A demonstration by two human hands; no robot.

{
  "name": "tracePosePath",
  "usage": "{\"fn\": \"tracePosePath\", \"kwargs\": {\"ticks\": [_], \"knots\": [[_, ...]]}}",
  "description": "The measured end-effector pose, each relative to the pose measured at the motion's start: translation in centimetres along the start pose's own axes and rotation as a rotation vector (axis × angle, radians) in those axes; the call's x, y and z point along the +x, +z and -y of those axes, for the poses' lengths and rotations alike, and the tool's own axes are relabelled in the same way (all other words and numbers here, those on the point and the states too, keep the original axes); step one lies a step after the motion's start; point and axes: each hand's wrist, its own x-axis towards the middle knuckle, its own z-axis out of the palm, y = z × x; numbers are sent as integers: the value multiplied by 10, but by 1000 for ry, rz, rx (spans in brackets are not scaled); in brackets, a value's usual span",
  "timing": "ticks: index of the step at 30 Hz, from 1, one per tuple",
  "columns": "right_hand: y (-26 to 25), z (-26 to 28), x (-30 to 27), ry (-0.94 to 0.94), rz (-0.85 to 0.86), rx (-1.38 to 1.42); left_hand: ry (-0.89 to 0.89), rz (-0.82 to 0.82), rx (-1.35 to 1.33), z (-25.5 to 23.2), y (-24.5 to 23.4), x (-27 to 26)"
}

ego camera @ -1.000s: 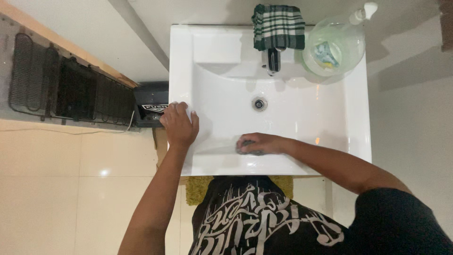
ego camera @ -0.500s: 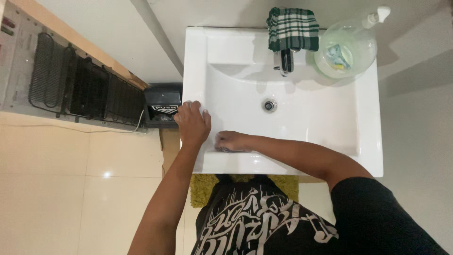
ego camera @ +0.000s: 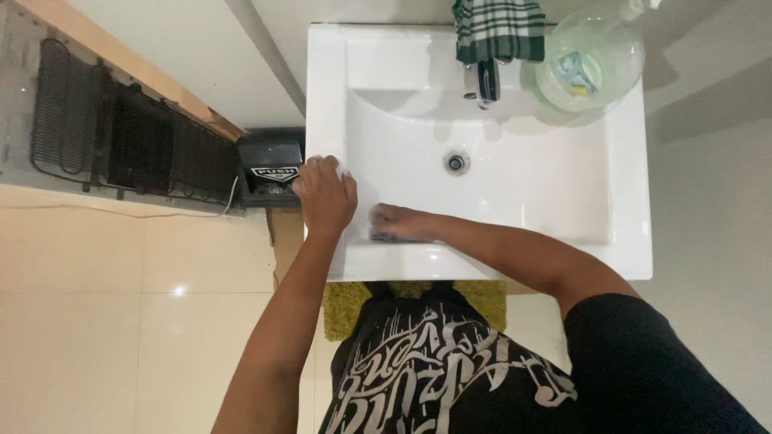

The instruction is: The person cleans the white bathroom sink by scrubbing the basin, faucet, and edges with a sponge and then rinsing the surfaces.

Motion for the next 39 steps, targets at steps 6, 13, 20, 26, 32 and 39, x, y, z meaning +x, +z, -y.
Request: {"fn": "tracePosePath", "kwargs": {"ticks": [6, 13, 20, 26, 32, 39], "knots": [[-23, 20, -76, -54, 104, -12, 20, -5, -1, 2, 1, 0], [-82, -149, -94, 250, -35, -353, 30, -17, 18, 2, 3, -1], [-15, -50, 14, 163, 17, -241, 21, -34, 9, 3, 4, -2], [-33, -30, -60, 79, 42, -32, 19, -31, -36, 4, 2, -3], [-96, -185, -88, 448, 4, -878, 8, -1, -12, 3, 0, 2], [-13, -58, 26, 275, 4, -818, 6, 46, -76, 5, 0, 2]]}}
